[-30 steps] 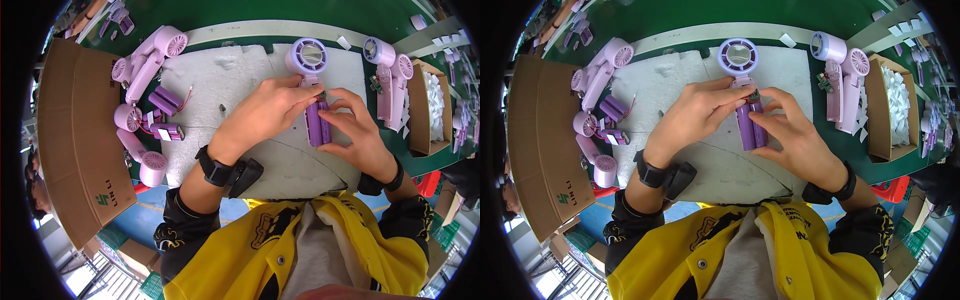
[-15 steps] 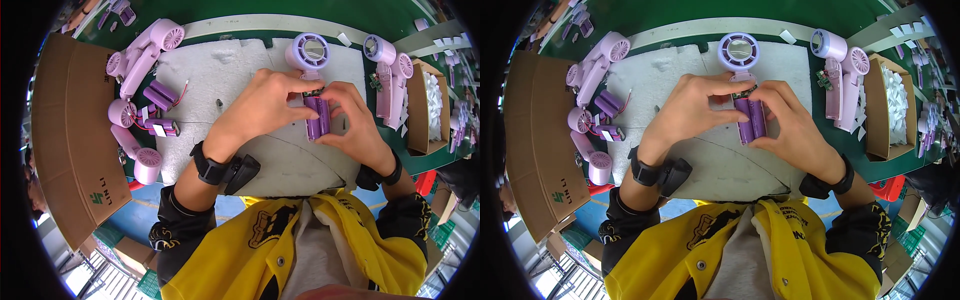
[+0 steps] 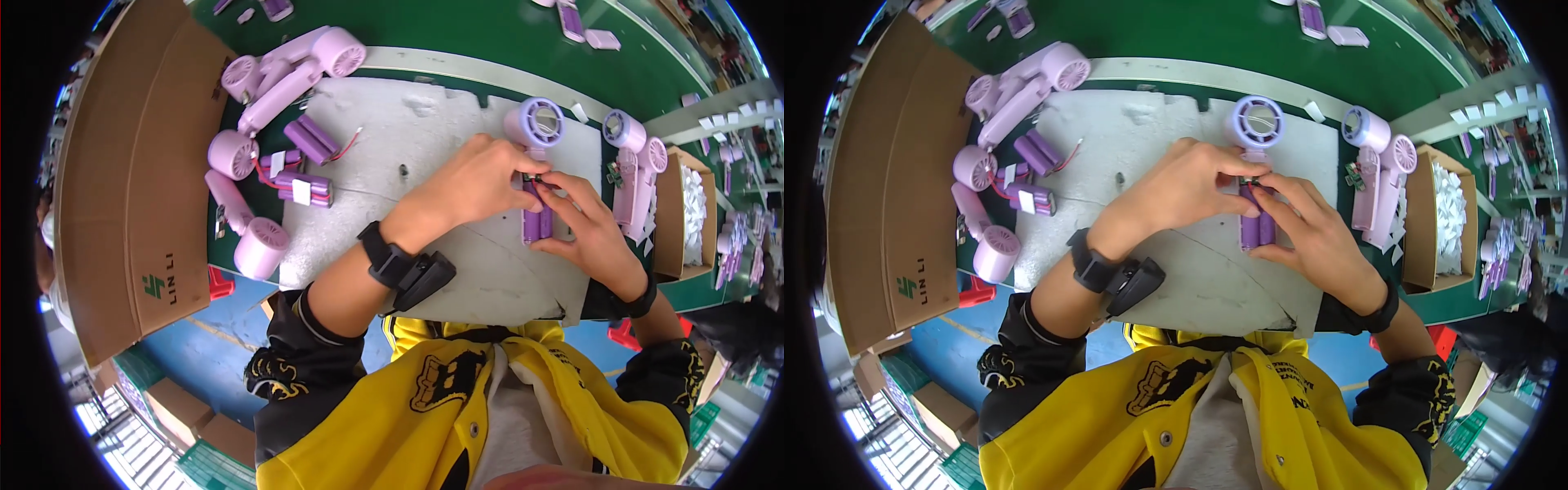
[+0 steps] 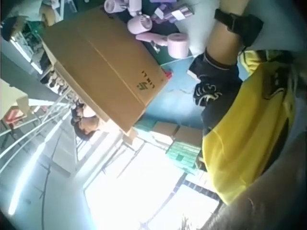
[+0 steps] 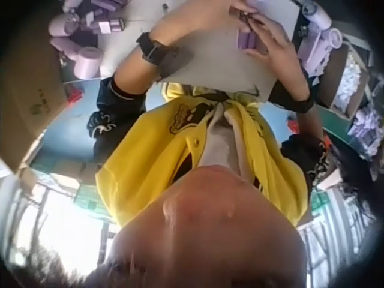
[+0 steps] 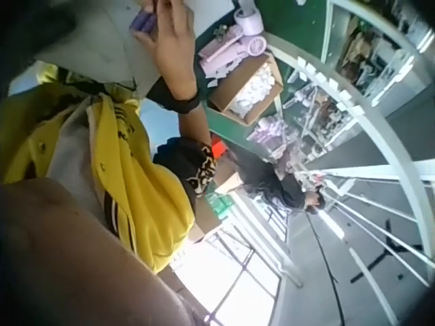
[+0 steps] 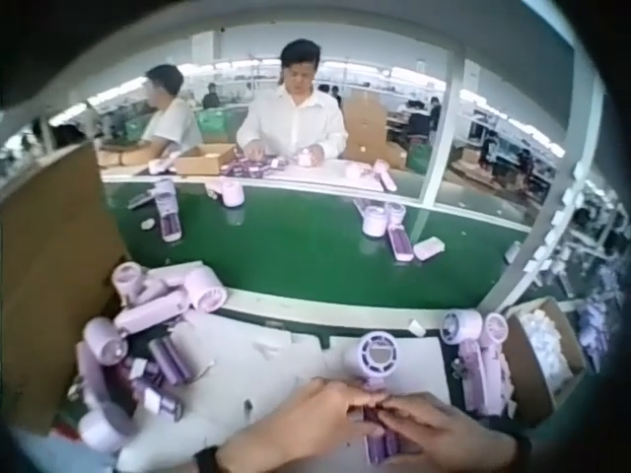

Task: The person assembles a handheld fan by connecting a circuit board to a battery pack and placing them into the fan housing. They then press the components into place and set the completed assembly aside.

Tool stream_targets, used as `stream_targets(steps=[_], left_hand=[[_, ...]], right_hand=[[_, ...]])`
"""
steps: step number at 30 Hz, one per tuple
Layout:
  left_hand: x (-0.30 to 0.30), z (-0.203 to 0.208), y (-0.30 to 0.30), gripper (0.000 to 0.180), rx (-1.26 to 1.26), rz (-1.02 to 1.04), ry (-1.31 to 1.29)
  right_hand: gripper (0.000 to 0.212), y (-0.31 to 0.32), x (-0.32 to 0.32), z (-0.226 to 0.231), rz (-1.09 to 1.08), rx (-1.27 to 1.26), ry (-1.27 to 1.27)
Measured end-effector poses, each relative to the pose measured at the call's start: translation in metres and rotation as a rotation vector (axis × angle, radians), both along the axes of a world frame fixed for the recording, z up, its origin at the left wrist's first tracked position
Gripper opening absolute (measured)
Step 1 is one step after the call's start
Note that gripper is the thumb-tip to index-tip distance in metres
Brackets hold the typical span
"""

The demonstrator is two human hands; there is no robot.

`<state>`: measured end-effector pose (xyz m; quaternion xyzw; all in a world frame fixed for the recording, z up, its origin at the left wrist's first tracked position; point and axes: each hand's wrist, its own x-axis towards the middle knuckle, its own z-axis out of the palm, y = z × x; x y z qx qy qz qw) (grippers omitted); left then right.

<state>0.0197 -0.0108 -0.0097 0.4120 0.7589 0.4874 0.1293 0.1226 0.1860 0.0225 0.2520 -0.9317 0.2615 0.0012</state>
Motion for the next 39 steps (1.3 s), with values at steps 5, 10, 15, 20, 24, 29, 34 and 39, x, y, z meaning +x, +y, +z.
stream_targets(steps=[5,10,15,20,24,29,34,39], left_hand=[[-0.001,0.011,0.006,0.037,-0.004,-0.013,-0.172],[0.001,-0.016,0.013,0.037,0.194,0.313,-0.022],[-0.011,-0.021,0.025,0.036,0.003,0.241,-0.016],[0.000,-0.048,0.009,0.037,0.436,0.106,-0.132],[0.011,-0.076,0.011,0.038,0.833,0.023,-0.641],[0.009,-0.065,0.032,0.031,0.421,0.156,-0.236],[-0.007,-0.047,0.049,0.031,0.113,0.237,0.011],[-0.007,-0.061,0.062,0.034,0.300,0.202,0.086]], right_hand=[[0.073,0.004,-0.005,0.011,0.040,0.114,0.005],[0.059,0.011,-0.065,-0.001,-0.046,0.196,0.159],[0.051,-0.029,-0.140,0.041,-0.154,0.282,0.334],[0.047,-0.166,-0.158,0.038,0.358,0.102,-0.099],[0.045,-0.217,-0.180,-0.006,0.392,0.281,-0.180],[0.041,-0.193,-0.192,-0.006,0.447,-0.048,-0.321],[0.038,-0.177,-0.221,0.008,0.174,-0.156,-0.310],[0.035,-0.197,-0.227,-0.018,0.265,-0.198,0.316]])
